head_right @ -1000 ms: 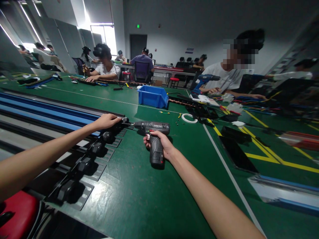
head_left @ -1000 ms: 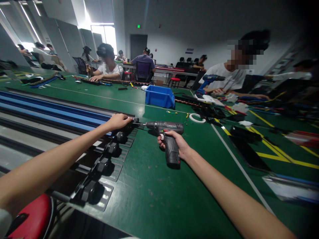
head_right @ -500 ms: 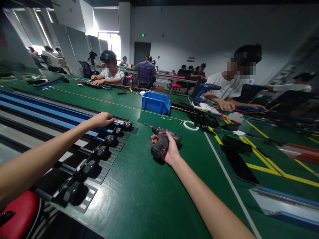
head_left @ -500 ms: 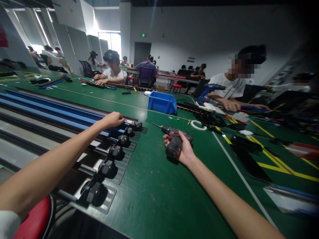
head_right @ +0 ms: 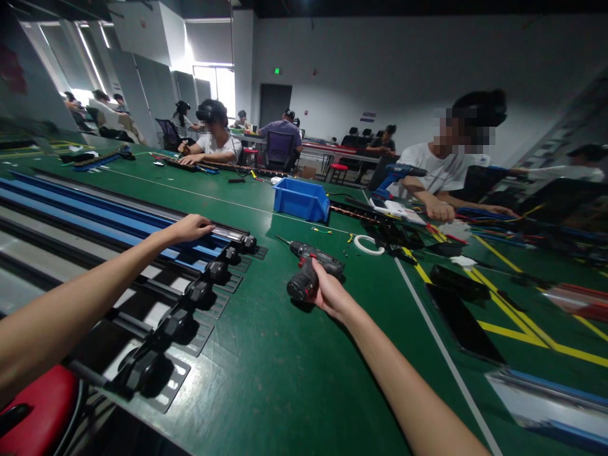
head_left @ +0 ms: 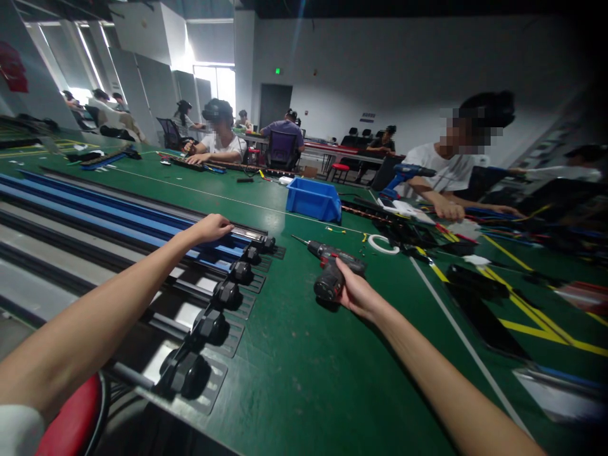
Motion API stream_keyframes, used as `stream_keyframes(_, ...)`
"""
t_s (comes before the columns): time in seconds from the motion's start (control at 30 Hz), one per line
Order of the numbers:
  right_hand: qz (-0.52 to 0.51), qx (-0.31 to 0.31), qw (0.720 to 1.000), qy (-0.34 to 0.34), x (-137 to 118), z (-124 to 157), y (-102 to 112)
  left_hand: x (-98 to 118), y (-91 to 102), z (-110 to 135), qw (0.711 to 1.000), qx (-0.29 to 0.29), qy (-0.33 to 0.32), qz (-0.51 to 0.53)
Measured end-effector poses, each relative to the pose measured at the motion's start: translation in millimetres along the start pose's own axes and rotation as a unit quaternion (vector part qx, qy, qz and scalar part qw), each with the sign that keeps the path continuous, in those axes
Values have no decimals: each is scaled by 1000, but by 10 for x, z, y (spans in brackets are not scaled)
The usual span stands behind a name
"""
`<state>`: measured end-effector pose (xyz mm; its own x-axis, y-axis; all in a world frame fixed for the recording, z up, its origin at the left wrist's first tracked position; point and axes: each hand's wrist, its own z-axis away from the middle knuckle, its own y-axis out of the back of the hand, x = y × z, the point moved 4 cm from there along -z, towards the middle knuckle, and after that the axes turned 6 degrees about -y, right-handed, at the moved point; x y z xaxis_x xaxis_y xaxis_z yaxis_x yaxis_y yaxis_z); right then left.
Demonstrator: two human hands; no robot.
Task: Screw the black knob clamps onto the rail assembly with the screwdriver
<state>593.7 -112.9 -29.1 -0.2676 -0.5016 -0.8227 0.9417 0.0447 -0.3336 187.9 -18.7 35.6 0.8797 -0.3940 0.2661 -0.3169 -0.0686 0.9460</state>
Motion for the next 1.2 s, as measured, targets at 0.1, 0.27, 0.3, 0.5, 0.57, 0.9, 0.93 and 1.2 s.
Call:
stream_keyframes(0.1,135,65,989,16,-21,-1,109,-63,59,27,1000,10,18,10)
stream_keyframes(0.27,418,129,898,44,-148,101,245,-284,55,22,1000,12,16,1)
stream_keyframes(0.3,452,138,879,61,-182,128,248,-339,43,18,1000,10,15,-3)
stream_keyframes(0.5,563,234,782,127,-335,220,261,-576,-2,22,1000,15,18,-14)
stream_keyframes(0.57,612,299,710,177,-419,301,226,-594,-10,26,1000,15,22,-11)
stream_keyframes(0.9,446,63,772,449,21,440,-1135,-511,-91,29,998,36,36,-29)
stream_keyframes(0.93,437,53,773,457,87,320,-1244,-504,-89,35,998,39,36,-31)
stream_keyframes(1.2,418,81,777,463,236,-488,-1432,-501,-82,39,998,41,32,-31)
